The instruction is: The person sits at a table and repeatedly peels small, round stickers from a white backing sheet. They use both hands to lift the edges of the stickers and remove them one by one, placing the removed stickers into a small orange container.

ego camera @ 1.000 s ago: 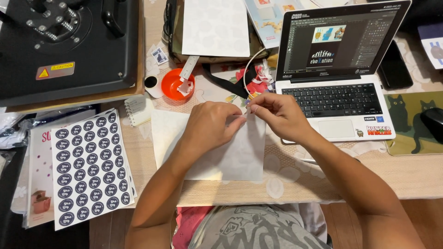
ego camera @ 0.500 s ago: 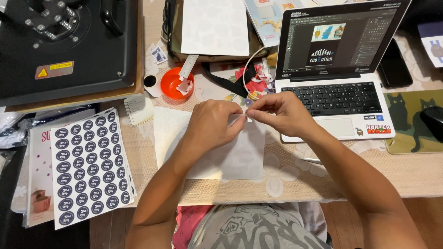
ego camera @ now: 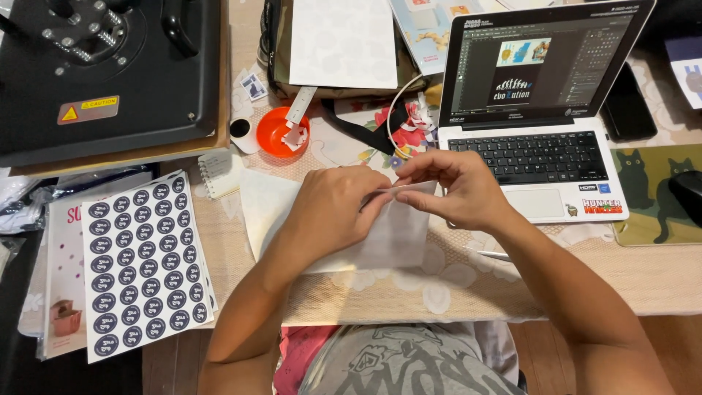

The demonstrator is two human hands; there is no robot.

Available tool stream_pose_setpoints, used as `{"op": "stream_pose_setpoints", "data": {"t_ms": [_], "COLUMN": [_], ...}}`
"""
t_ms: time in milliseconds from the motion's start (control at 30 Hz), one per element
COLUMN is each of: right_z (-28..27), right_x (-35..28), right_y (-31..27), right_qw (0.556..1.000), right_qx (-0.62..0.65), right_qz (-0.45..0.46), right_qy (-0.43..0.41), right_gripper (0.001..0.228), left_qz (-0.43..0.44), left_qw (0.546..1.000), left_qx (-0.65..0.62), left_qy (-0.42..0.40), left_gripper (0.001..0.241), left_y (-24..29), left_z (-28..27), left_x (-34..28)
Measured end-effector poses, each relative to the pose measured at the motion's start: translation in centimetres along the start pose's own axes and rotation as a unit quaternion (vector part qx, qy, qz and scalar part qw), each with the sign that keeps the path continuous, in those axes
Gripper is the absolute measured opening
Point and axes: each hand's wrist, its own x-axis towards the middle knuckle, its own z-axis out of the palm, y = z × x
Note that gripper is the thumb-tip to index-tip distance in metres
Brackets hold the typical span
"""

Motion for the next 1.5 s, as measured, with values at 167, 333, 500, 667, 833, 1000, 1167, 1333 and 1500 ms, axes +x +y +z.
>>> {"op": "stream_pose_setpoints", "data": {"t_ms": [167,333,500,667,833,1000,1167,1333,1500], "right_z": [0.5,1.1,0.1,-0.7,0.4,0.6,0.2,0.5,0.1], "right_x": [-0.7,-1.7,-2.4,-3.4,-3.4,-3.3,-3.5,-4.9,-8.2], "right_y": [-2.4,-5.5,-5.4,-5.4,-7.8,-7.8,-7.5,-8.6,-7.4], "right_qw": [0.991,0.932,0.831,0.835,0.826,0.81,0.831,0.846,0.801], "right_qx": [-0.061,-0.168,-0.221,-0.234,-0.27,-0.296,-0.295,-0.315,-0.386], "right_qz": [-0.115,-0.31,-0.5,-0.49,-0.485,-0.497,-0.464,-0.43,-0.445], "right_qy": [0.042,0.087,0.101,0.086,0.097,0.099,0.081,0.004,-0.107], "right_gripper": [0.032,0.024,0.024,0.012,0.01,0.021,0.013,0.022,0.015], "left_qz": [0.111,0.243,0.354,0.384,0.401,0.349,0.263,0.231,0.222], "left_qw": [0.988,0.933,0.837,0.799,0.782,0.849,0.913,0.919,0.925], "left_qx": [0.076,0.176,0.23,0.274,0.268,0.173,0.132,0.161,0.237], "left_qy": [0.08,0.199,0.349,0.374,0.395,0.357,0.283,0.276,0.198], "left_gripper": [0.01,0.015,0.025,0.027,0.031,0.024,0.021,0.022,0.01], "left_y": [1.6,2.4,3.9,4.2,4.6,4.0,1.0,-1.5,-4.2], "left_z": [-0.3,0.4,0.4,0.1,-0.2,0.8,1.2,2.5,3.5], "left_x": [-1.0,-2.0,-2.0,-2.1,-1.7,-2.3,-4.3,-6.9,-10.8]}}
